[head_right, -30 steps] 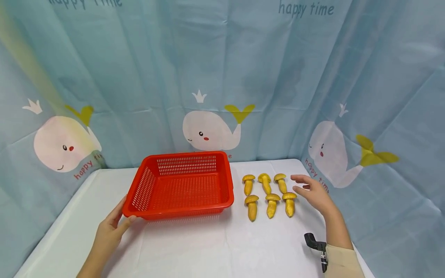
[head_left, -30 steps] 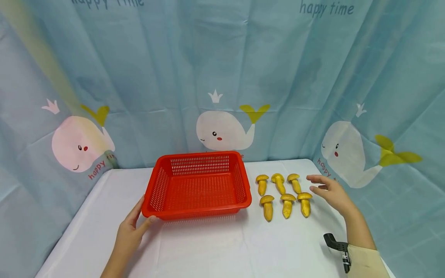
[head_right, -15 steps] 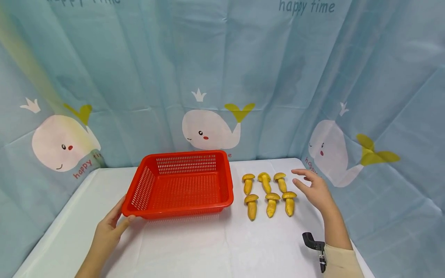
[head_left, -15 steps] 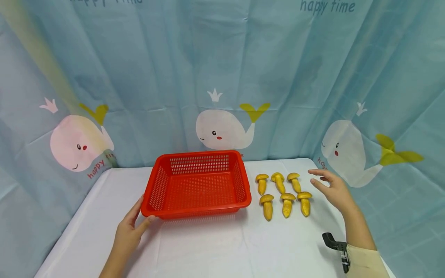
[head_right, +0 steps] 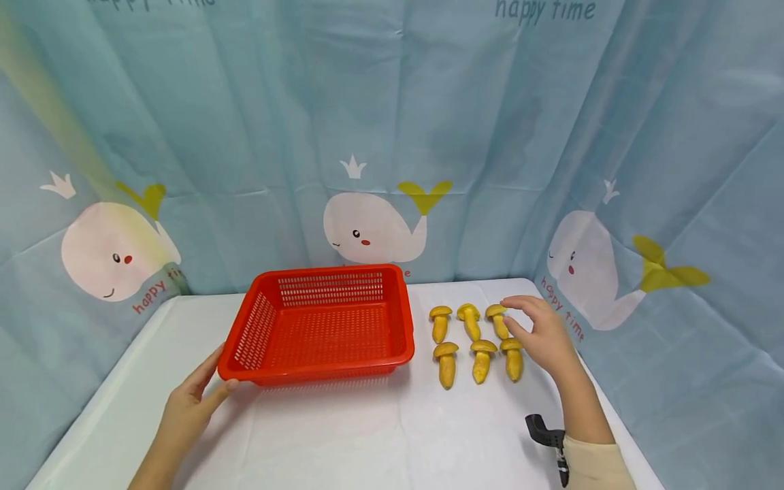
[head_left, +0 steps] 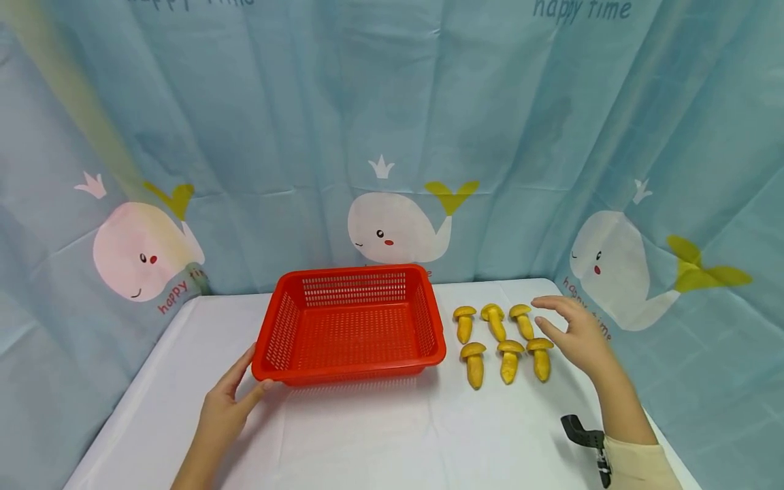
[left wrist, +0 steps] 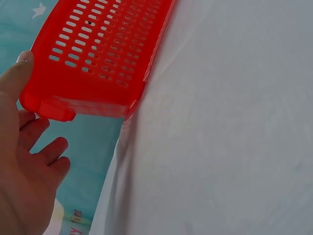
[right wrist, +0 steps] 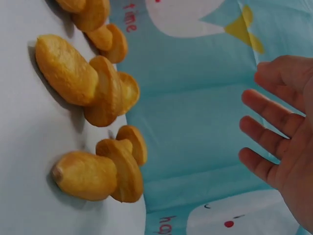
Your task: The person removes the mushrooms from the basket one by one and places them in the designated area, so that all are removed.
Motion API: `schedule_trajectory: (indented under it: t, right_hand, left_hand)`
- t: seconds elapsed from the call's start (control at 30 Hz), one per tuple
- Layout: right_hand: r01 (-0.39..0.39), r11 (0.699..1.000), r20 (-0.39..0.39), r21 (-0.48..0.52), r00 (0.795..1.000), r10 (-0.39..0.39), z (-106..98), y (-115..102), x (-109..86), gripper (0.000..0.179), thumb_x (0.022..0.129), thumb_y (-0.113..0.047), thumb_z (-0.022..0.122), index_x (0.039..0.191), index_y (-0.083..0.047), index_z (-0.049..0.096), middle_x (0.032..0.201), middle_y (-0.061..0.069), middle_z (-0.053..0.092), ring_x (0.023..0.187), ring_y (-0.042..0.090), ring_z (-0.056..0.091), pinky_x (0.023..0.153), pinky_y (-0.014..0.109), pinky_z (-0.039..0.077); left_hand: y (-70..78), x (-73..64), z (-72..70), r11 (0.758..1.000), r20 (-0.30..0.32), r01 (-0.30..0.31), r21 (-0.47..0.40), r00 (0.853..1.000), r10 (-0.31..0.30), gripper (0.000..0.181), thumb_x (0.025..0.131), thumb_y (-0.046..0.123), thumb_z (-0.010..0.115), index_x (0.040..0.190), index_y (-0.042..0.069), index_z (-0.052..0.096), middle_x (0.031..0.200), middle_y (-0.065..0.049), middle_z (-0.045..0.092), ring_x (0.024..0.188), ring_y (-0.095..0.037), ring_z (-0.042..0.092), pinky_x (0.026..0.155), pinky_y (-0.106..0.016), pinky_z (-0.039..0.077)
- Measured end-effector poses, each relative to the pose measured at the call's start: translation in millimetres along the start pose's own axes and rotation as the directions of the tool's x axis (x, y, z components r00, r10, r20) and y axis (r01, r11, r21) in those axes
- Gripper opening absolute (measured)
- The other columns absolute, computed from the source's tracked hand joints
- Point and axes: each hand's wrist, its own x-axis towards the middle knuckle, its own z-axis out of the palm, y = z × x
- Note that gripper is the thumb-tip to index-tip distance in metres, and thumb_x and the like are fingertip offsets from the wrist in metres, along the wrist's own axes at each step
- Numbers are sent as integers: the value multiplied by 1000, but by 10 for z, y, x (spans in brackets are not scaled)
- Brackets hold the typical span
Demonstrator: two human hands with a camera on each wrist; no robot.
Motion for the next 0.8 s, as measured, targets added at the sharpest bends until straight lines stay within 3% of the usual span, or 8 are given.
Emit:
schedule_trajectory:
  t: [0.13, 0.3, 0.37, 0.43, 0.53, 0.57, 0.67, 0.8]
  right_hand:
    - [43, 998, -3, -44, 999, -44, 64, -68, -10, 30, 96, -14, 72, 126, -11, 69, 131, 12, 66, 125, 36, 54, 101, 65, 46]
    - [101, 993, -1, -53, 995, -101, 155, -106, -55, 30, 94, -10, 75, 123, -15, 71, 128, 6, 68, 123, 31, 56, 100, 59, 49]
    - [118, 991, 3, -54, 993, -118, 189, -123, -62, 30, 93, -9, 75, 122, -16, 72, 127, 3, 68, 123, 28, 56, 101, 55, 49]
    - [138, 988, 13, -66, 990, -137, 210, -147, -63, 31, 93, -7, 75, 122, -15, 72, 127, 2, 68, 123, 27, 57, 101, 53, 49]
    - [166, 982, 27, -88, 986, -164, 225, -203, -63, 31, 91, -6, 76, 122, -13, 72, 127, 2, 69, 122, 27, 58, 100, 52, 50]
    - [176, 980, 30, -94, 984, -174, 226, -222, -68, 31, 91, -7, 76, 122, -12, 72, 126, 3, 69, 122, 28, 58, 100, 53, 51]
    - [214, 970, 31, -112, 977, -212, 232, -264, -86, 31, 90, -8, 78, 120, -12, 73, 124, 3, 70, 120, 28, 59, 100, 54, 51]
    - [267, 952, 36, -147, 964, -265, 248, -281, -123, 31, 89, -8, 80, 119, -13, 74, 121, 3, 70, 118, 27, 60, 101, 54, 48]
  left_hand:
    - [41, -19, -48, 1000, 17, 18, 25, 1000, -19, 77, 92, 42, 77, 157, 43, 37, 161, 1, 42, 149, -30, 37, 110, -65, 39]
    - [22, -24, -97, 997, 8, -35, 62, 999, 34, 71, 93, 40, 75, 156, 38, 42, 158, 3, 47, 144, 3, 37, 109, -9, 35]
    - [26, -18, -128, 996, 10, -43, 73, 999, 42, 69, 94, 40, 74, 156, 38, 43, 157, 2, 49, 144, 3, 38, 110, -10, 36]
    - [41, -19, -171, 996, 17, -41, 75, 999, 40, 68, 94, 41, 74, 155, 37, 44, 156, -1, 50, 146, -6, 40, 117, -32, 42]
    - [61, -30, -239, 992, 32, -50, 113, 998, 47, 66, 95, 43, 73, 155, 37, 45, 155, -3, 52, 144, -15, 44, 108, -61, 44]
    - [58, -33, -259, 990, 35, -68, 124, 997, 65, 66, 95, 42, 73, 154, 37, 46, 154, -3, 53, 143, -8, 44, 108, -60, 45]
    - [32, -41, -312, 975, 35, -129, 180, 992, 125, 65, 94, 41, 75, 153, 36, 49, 150, -2, 57, 131, 20, 37, 109, -24, 47]
    - [45, -49, -383, 953, 53, -198, 231, 980, 191, 65, 91, 40, 78, 150, 31, 53, 146, -4, 60, 129, 21, 40, 93, 5, 28]
